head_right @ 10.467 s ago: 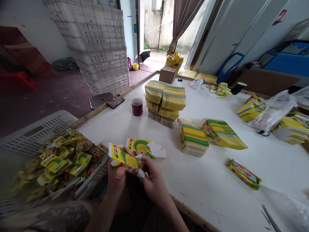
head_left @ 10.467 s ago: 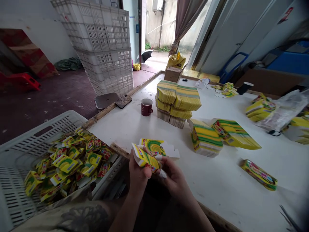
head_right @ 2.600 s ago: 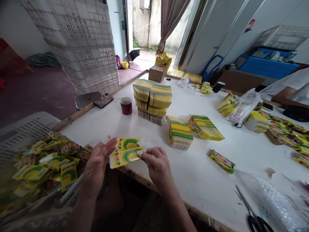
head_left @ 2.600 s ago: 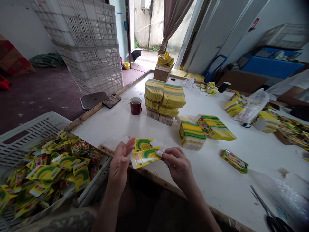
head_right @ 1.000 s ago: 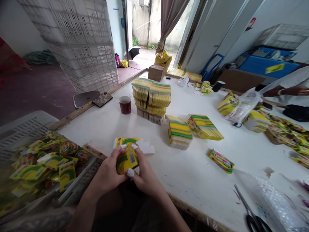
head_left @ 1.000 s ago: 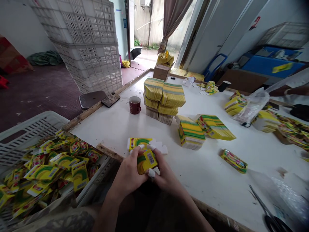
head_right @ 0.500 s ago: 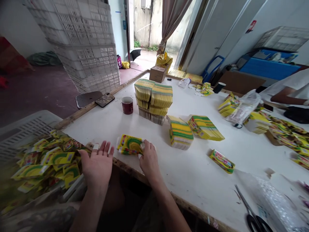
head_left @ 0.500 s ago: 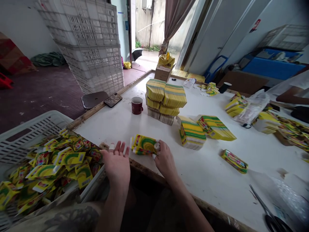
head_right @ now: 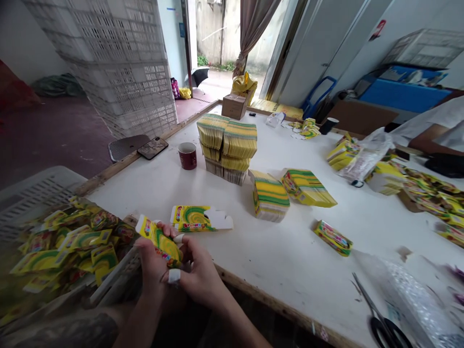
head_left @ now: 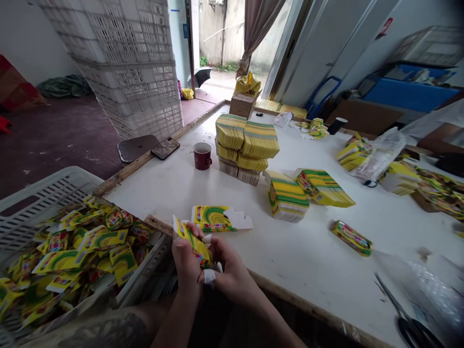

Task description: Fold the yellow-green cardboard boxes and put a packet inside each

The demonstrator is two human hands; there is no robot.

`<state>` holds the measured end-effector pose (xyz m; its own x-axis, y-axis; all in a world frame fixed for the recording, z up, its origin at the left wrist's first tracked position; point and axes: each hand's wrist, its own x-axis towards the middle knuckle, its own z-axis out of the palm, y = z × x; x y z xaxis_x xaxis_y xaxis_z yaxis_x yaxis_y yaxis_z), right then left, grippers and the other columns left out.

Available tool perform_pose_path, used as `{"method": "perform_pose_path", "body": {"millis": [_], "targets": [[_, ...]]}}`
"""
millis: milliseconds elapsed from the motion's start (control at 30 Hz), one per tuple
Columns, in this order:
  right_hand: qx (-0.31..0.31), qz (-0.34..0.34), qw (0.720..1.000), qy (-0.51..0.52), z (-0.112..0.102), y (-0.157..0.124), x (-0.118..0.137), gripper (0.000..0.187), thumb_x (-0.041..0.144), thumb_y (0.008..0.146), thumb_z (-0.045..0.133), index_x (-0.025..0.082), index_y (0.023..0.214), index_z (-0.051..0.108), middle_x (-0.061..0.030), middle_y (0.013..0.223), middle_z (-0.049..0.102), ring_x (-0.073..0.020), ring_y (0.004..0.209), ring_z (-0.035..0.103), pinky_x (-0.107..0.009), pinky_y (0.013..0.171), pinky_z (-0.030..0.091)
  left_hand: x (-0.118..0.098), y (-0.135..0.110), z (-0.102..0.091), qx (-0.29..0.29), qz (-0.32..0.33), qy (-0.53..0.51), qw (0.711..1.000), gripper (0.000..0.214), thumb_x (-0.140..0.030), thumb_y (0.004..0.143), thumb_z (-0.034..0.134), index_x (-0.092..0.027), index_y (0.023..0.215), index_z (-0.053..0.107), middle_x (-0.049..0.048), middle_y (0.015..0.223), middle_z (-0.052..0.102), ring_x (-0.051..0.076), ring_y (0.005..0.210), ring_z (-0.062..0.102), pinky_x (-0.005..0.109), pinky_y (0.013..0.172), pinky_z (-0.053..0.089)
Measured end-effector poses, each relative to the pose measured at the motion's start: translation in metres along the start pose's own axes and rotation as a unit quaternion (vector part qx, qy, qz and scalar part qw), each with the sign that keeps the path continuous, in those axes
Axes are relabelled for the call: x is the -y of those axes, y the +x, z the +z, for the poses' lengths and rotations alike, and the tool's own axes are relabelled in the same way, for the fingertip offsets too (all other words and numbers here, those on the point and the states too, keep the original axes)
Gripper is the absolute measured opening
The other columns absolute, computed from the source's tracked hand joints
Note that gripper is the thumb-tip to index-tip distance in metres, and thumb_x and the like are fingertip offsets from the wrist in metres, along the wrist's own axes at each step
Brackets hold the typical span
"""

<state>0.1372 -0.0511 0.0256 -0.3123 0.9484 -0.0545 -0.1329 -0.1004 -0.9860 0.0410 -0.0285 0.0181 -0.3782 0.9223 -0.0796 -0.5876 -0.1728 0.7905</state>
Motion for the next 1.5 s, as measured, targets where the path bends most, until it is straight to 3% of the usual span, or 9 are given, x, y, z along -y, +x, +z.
{"method": "perform_pose_path", "body": {"millis": [367,500,600,667,833,933,1033,1300,1500], "targets": [[-0.136,-0.101,0.977,-0.132,-0.056,0.004,0.018,0.013,0.028,0.084,0.058,0.022,0.088,0.069,-0.0021,0.081,0.064,-0.0166,0.076,0.057,-0.029,0.068,0.046,-0.015,0.012,-0.002,0.114,0.029,0.15,0.982,0.021,-0.031,0.079,0.071,-0.02,0.096,0.068,0.0022,0.09,0.073,0.016,0.087,0.067,0.024,0.081,0.053],[-0.173,-0.208,0.862,-0.429,-0.074,-0.005,0.033,0.024,0.015,0.086,0.053,0.029,0.093,0.071,-0.0027,0.086,0.068,-0.0203,0.085,0.058,-0.04,0.083,0.045,-0.047,0.016,-0.005,0.198,0.102,0.228,0.948,0.059,-0.046,0.078,0.069,-0.024,0.129,0.05,0.0108,0.132,0.057,0.025,0.123,0.052,0.036,0.105,0.041],[-0.064,-0.253,0.793,-0.551,-0.07,-0.013,0.04,0.031,0.01,0.086,0.054,0.035,0.093,0.069,0.0028,0.084,0.07,-0.0201,0.096,0.059,-0.051,0.109,0.024,-0.056,0.012,-0.003,0.265,0.077,0.41,0.869,0.096,-0.045,0.053,0.087,-0.024,0.135,0.042,0.0142,0.14,0.047,0.035,0.131,0.042,0.049,0.11,0.035],[-0.042,-0.283,0.802,-0.524,-0.063,-0.016,0.04,0.032,0.011,0.083,0.058,0.036,0.101,0.065,0.0024,0.091,0.068,-0.0218,0.109,0.056,-0.053,0.115,0.014,-0.051,0.005,0.001,0.323,0.026,0.489,0.81,0.089,-0.038,0.055,0.086,-0.026,0.131,0.043,0.0127,0.131,0.054,0.035,0.122,0.05,0.051,0.104,0.041],[-0.281,-0.18,0.926,-0.175,-0.051,-0.011,0.029,0.074,0.03,0.08,0.065,0.029,0.142,0.026,-0.0127,0.142,0.042,-0.0306,0.13,0.044,-0.053,0.105,0.039,-0.026,-0.007,0.007,0.351,0.067,0.552,0.753,0.067,-0.036,0.073,0.072,-0.024,0.127,0.036,0.011,0.112,0.061,0.03,0.1,0.061,0.047,0.087,0.052],[-0.21,-0.032,0.976,0.046,-0.047,-0.005,0.024,0.079,0.038,0.077,0.069,0.026,0.141,0.026,-0.0136,0.136,0.05,-0.0281,0.113,0.059,-0.045,0.093,0.051,-0.019,-0.01,0.008,0.364,0.127,0.561,0.732,0.072,-0.034,0.075,0.07,-0.025,0.132,0.027,0.0132,0.118,0.058,0.03,0.102,0.061,0.045,0.083,0.053],[-0.222,0.018,0.966,0.13,-0.042,0.001,0.022,0.082,0.037,0.071,0.075,0.025,0.138,0.029,-0.0107,0.125,0.059,-0.0244,0.102,0.063,-0.04,0.089,0.053,-0.014,-0.011,0.01,0.374,0.172,0.549,0.727,0.071,-0.025,0.075,0.068,-0.027,0.132,0.025,0.0127,0.122,0.056,0.03,0.107,0.059,0.043,0.086,0.053],[-0.199,0.03,0.964,0.172,-0.025,0.008,0.008,0.063,0.043,0.074,0.068,0.02,0.129,0.048,-0.0095,0.103,0.068,-0.0265,0.095,0.064,-0.039,0.082,0.054,-0.015,-0.007,0.008,0.362,0.132,0.563,0.731,0.057,-0.016,0.071,0.062,-0.023,0.119,0.034,0.011,0.108,0.062,0.03,0.1,0.063,0.044,0.082,0.054],[-0.1,-0.059,0.984,-0.133,-0.036,-0.002,0.015,0.051,0.044,0.086,0.053,0.023,0.132,0.048,-0.009,0.109,0.067,-0.027,0.11,0.059,-0.042,0.097,0.048,-0.012,-0.001,-0.002,0.387,0.094,0.52,0.756,0.073,-0.011,0.068,0.059,-0.022,0.132,0.026,0.0179,0.132,0.051,0.033,0.117,0.055,0.051,0.093,0.049]]}}
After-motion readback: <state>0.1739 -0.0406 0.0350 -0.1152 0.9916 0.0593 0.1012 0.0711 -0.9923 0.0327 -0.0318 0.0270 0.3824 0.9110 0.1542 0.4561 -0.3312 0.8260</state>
